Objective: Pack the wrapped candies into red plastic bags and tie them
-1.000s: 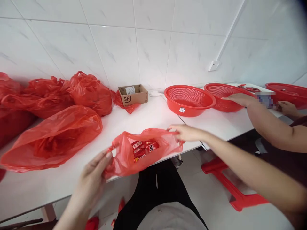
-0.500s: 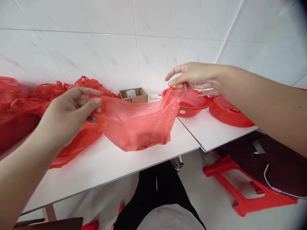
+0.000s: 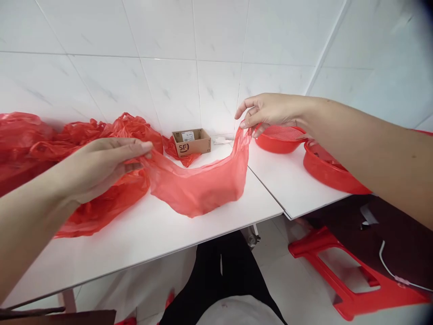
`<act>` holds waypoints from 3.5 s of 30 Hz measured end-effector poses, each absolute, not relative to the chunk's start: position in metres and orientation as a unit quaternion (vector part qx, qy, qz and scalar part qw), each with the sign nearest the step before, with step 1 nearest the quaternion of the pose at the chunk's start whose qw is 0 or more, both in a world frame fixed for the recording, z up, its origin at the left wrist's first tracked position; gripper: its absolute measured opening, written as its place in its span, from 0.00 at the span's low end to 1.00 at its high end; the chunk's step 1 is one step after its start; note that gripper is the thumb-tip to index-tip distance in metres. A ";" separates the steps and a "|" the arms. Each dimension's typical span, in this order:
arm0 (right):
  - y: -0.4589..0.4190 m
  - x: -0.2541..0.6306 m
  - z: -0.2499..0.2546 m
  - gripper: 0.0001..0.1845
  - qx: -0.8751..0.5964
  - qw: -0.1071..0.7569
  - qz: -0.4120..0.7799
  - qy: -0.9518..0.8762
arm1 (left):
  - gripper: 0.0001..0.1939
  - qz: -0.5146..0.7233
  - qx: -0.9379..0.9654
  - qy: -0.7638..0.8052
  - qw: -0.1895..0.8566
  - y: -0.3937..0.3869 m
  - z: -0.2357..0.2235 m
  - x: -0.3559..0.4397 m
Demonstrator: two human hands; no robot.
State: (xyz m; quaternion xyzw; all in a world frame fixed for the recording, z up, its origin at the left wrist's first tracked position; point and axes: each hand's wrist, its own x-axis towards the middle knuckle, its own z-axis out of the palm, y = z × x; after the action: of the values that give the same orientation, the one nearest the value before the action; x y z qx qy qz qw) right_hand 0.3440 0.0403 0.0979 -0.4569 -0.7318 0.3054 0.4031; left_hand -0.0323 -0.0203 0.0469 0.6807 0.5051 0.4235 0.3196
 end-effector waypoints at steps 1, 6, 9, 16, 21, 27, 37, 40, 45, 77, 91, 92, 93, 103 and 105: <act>0.041 0.342 0.097 0.12 -0.440 0.416 0.298 -0.738 | 0.17 0.433 0.662 0.478 0.381 -0.022 0.049 -0.024; 0.035 0.316 0.102 0.14 -0.363 0.374 0.297 -0.800 | 0.11 0.494 0.593 0.333 0.542 -0.022 0.059 0.017; 0.022 0.288 0.107 0.14 -0.373 0.345 0.304 -0.806 | 0.16 0.431 0.626 0.325 0.564 -0.019 0.058 0.030; -0.004 0.216 0.093 0.08 -0.331 0.375 0.370 -0.783 | 0.21 0.270 0.704 0.425 0.501 -0.020 0.043 0.055; 0.003 0.217 0.067 0.09 -0.354 0.415 0.332 -0.770 | 0.16 0.324 0.637 0.415 0.563 -0.007 0.029 0.050; 0.012 0.233 0.024 0.16 -0.338 0.348 0.377 -0.789 | 0.18 0.360 0.618 0.404 0.571 -0.002 0.018 0.050; -0.028 0.234 0.026 0.12 -0.276 0.439 0.262 -0.814 | 0.15 0.345 0.675 0.383 0.527 -0.002 0.018 0.042; -0.022 0.238 0.015 0.09 -0.299 0.465 0.249 -0.795 | 0.08 0.310 0.722 0.386 0.484 -0.004 0.017 0.041; 0.000 0.234 -0.016 0.12 -0.370 0.436 0.396 -0.719 | 0.08 0.303 0.818 0.384 0.302 -0.008 0.007 0.051; 0.021 0.269 -0.122 0.15 -0.609 0.453 0.227 -0.610 | 0.18 0.469 0.735 0.457 0.176 -0.019 -0.106 0.031; 0.019 0.253 -0.144 0.15 -0.651 0.348 0.153 -0.657 | 0.08 0.355 0.746 0.554 0.102 0.025 -0.138 0.018; 0.021 0.260 -0.145 0.15 -0.657 0.342 0.153 -0.654 | 0.08 0.348 0.742 0.563 0.104 0.024 -0.139 0.017; 0.022 0.264 -0.146 0.14 -0.661 0.336 0.154 -0.653 | 0.08 0.340 0.739 0.572 0.105 0.022 -0.139 0.017; 0.035 0.250 -0.167 0.14 -0.702 0.252 0.132 -0.653 | 0.15 0.218 0.732 0.638 0.098 0.045 -0.148 0.052; 0.039 0.250 -0.170 0.15 -0.714 0.237 0.121 -0.648 | 0.14 0.166 0.732 0.653 0.103 0.054 -0.152 0.055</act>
State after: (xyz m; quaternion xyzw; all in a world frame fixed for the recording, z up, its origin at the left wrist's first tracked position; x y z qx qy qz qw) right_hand 0.2495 0.0391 -0.1702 -0.7139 -0.6477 0.1206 0.2371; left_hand 0.0547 0.0538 -0.1520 0.7322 0.6525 0.1662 0.1027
